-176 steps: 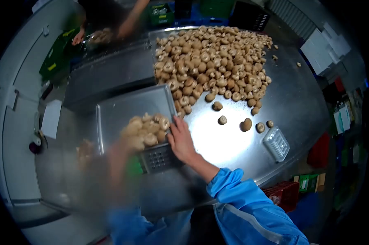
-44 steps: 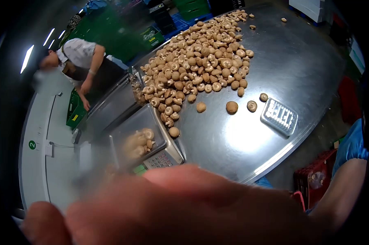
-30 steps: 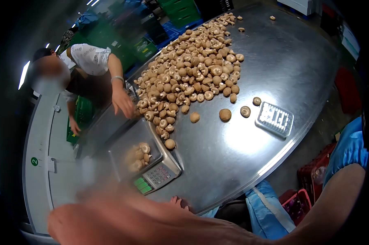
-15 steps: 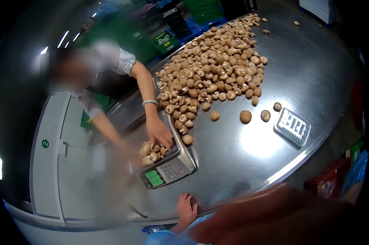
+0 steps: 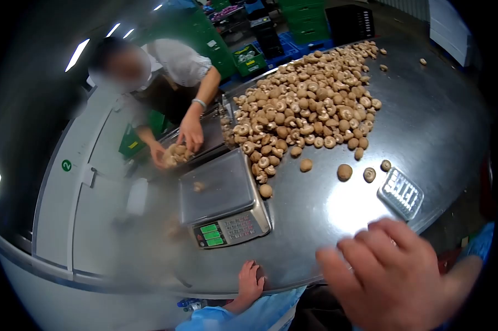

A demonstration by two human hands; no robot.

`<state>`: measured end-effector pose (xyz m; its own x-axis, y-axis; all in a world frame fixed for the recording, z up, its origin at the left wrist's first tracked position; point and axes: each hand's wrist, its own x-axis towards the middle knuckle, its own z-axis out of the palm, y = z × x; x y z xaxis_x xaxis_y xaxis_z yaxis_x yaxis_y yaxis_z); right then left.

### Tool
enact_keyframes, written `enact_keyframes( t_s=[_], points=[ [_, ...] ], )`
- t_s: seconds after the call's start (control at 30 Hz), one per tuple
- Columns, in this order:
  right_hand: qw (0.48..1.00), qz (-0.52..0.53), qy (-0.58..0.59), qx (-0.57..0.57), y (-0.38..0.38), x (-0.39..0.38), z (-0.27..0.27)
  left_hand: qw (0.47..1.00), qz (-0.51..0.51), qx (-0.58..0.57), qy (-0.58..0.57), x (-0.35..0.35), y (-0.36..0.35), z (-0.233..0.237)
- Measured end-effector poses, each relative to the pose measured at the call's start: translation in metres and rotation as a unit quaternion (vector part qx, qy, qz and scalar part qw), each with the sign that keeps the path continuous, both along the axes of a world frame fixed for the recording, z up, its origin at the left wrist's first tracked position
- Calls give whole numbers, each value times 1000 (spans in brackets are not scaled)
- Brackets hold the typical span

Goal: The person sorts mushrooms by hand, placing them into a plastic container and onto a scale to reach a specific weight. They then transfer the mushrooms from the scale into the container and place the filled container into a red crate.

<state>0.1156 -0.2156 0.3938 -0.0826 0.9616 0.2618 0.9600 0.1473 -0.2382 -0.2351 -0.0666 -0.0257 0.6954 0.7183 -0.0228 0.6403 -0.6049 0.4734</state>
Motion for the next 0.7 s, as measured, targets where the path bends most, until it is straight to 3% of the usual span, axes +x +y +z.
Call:
enact_keyframes(
  t_s=[0.07,0.1,0.17,0.23,0.3,0.37,0.47,0.7],
  points=[
    [985,-18,-82,-149,13,15,5,1000,0,13,25,5,-6,12],
    [991,-33,-88,-98,19,17,1,995,26,64,69,-6,-3,-27],
    [993,-61,-105,3,33,19,-3,999,6,41,32,14,-5,21],
    [992,-69,-105,33,40,20,-6,1000,15,14,9,59,-17,105],
    [993,-62,-96,35,39,19,-9,998,-31,60,5,12,-3,21],
    [995,-52,-80,29,34,17,-12,996,-49,68,-4,-3,-1,-4],
    [997,-40,-57,19,21,15,-17,998,-31,49,0,14,-11,24],
    [999,-33,-42,-6,6,4,-21,999,-11,41,11,7,-6,16]
  ],
)
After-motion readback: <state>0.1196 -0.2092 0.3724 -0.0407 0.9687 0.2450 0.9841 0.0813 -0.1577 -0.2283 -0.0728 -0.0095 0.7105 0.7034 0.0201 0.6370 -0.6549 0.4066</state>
